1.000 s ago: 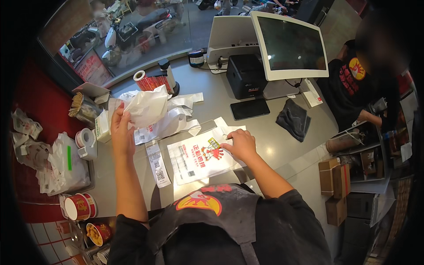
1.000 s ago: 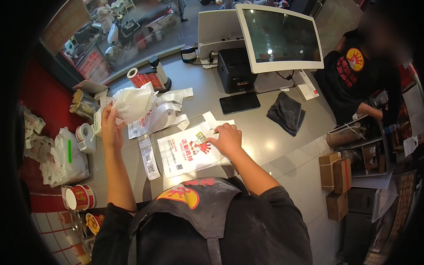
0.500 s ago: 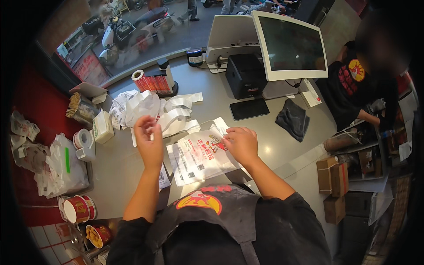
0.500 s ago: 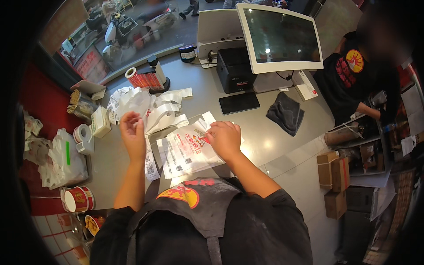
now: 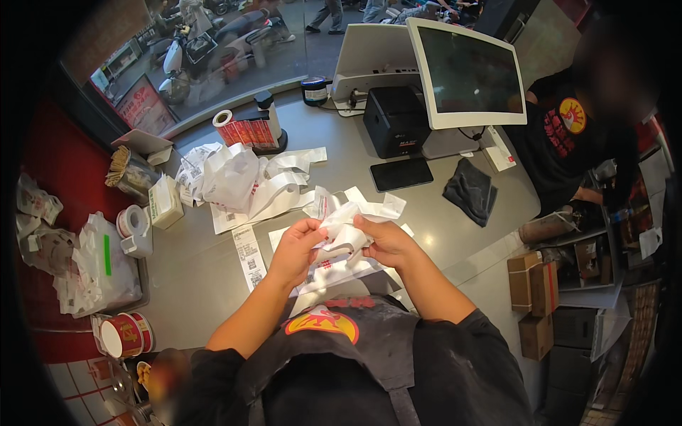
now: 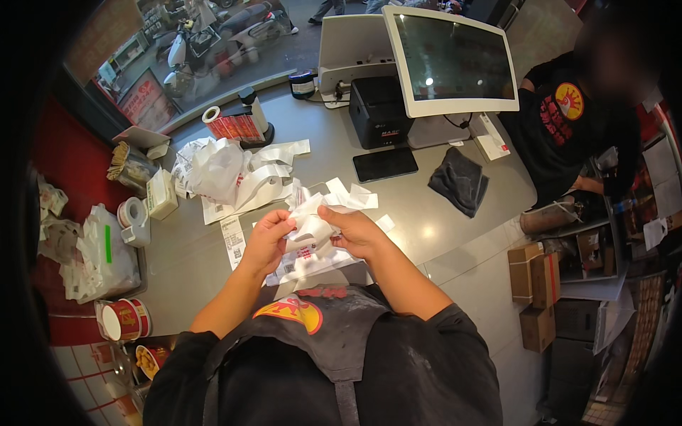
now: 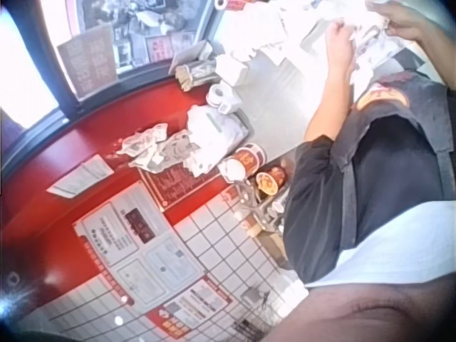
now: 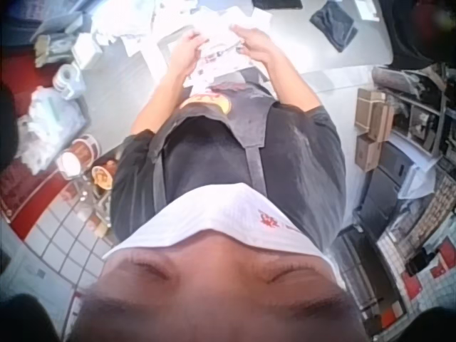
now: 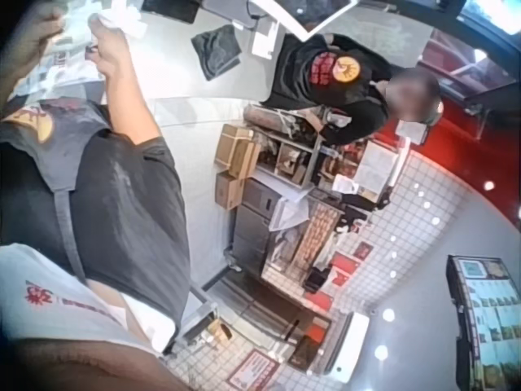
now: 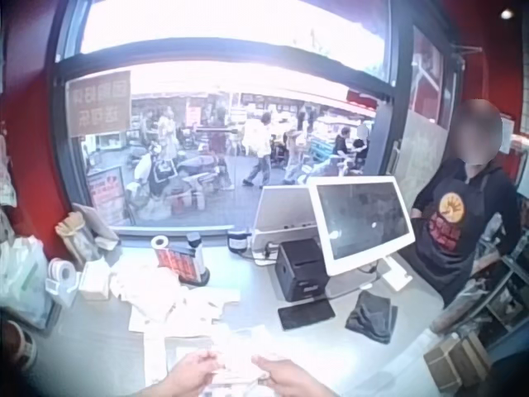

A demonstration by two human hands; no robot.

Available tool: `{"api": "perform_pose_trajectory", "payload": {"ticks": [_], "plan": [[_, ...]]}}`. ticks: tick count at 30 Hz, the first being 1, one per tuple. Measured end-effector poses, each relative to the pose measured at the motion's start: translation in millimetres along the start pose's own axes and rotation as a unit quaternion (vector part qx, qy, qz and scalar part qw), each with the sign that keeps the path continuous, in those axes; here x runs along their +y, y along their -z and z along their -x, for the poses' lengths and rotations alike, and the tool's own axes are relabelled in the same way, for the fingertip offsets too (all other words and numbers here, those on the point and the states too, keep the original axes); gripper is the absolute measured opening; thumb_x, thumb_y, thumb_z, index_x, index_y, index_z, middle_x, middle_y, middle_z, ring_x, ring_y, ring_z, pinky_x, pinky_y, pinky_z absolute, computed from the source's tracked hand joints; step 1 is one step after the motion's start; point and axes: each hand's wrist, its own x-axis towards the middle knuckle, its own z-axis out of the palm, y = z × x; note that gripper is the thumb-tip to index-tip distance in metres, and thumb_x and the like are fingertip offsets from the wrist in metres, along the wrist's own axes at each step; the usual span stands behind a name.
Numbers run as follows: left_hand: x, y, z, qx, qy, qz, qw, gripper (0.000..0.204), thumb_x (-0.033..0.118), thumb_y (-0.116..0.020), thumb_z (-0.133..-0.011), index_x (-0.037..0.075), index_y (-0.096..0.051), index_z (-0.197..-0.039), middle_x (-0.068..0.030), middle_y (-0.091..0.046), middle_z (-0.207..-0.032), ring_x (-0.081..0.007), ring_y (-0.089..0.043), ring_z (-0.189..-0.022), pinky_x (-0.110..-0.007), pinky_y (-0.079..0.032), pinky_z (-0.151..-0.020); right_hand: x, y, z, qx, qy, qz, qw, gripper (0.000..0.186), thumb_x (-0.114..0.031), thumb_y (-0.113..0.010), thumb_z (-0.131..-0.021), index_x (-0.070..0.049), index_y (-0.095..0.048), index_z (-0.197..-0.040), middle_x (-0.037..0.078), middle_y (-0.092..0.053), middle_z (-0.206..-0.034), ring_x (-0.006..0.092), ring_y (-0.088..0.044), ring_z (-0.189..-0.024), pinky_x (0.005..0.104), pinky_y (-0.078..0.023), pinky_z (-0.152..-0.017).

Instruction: The person folds white plastic bags and places them into a larger branded bag. They repeat this process multiple times, organizing the bags on the counter.

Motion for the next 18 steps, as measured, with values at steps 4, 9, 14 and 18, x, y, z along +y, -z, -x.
{"api": "perform_pose_trajectory", "payload": {"ticks": [4, 9, 14, 18], "plan": [[22, 19, 8, -0.023, 0.025, 0.202, 0.979, 0.012, 0.011, -0.048, -0.086, 0.009, -0.051, -0.097, -0.0112, -0.052, -0.115, -0.0256, -0.05, -0.108, -0.054, -0.043, -0.087, -3, 5, 4, -0.059, 0.006, -0.084, 0.995, 0.051, -0.051, -0.055, -0.084, -0.012, -0.05, -0.116, 0.003, -0.056, -0.105, 0.0136, -0.051, -0.092, 0.03, -0.042, -0.077], [86, 37, 40, -0.022, -0.1, 0.237, 0.966, 0.023, 0.018, -0.049, -0.083, 0.012, -0.05, -0.106, -0.0096, -0.045, -0.128, -0.0319, -0.039, -0.122, -0.063, -0.035, -0.091, -9, 32, -4, 0.16, 0.139, 0.186, 0.96, 0.052, -0.049, -0.063, -0.079, -0.013, -0.051, -0.113, 0.004, -0.053, -0.107, 0.0179, -0.052, -0.096, 0.0344, -0.043, -0.08], [158, 76, 73, 0.07, -0.356, 0.0, 0.932, 0.013, 0.014, -0.046, -0.084, 0.009, -0.048, -0.096, -0.0125, -0.039, -0.134, -0.0274, -0.047, -0.114, -0.049, -0.042, -0.088, 13, 52, -18, 0.282, 0.194, 0.643, 0.685, 0.043, -0.041, -0.072, -0.067, -0.013, -0.061, -0.097, 0.007, -0.056, -0.104, 0.0246, -0.052, -0.097, 0.0384, -0.039, -0.082], [175, 104, 45, 0.221, -0.381, -0.173, 0.881, 0.008, 0.013, -0.049, -0.083, 0.007, -0.048, -0.088, -0.0121, -0.042, -0.131, -0.0192, -0.052, -0.104, -0.029, -0.046, -0.08, 20, 36, -35, 0.278, 0.2, 0.682, 0.646, 0.032, -0.04, -0.073, -0.066, -0.013, -0.065, -0.081, 0.004, -0.059, -0.09, 0.0237, -0.054, -0.091, 0.0396, -0.036, -0.082]]}}
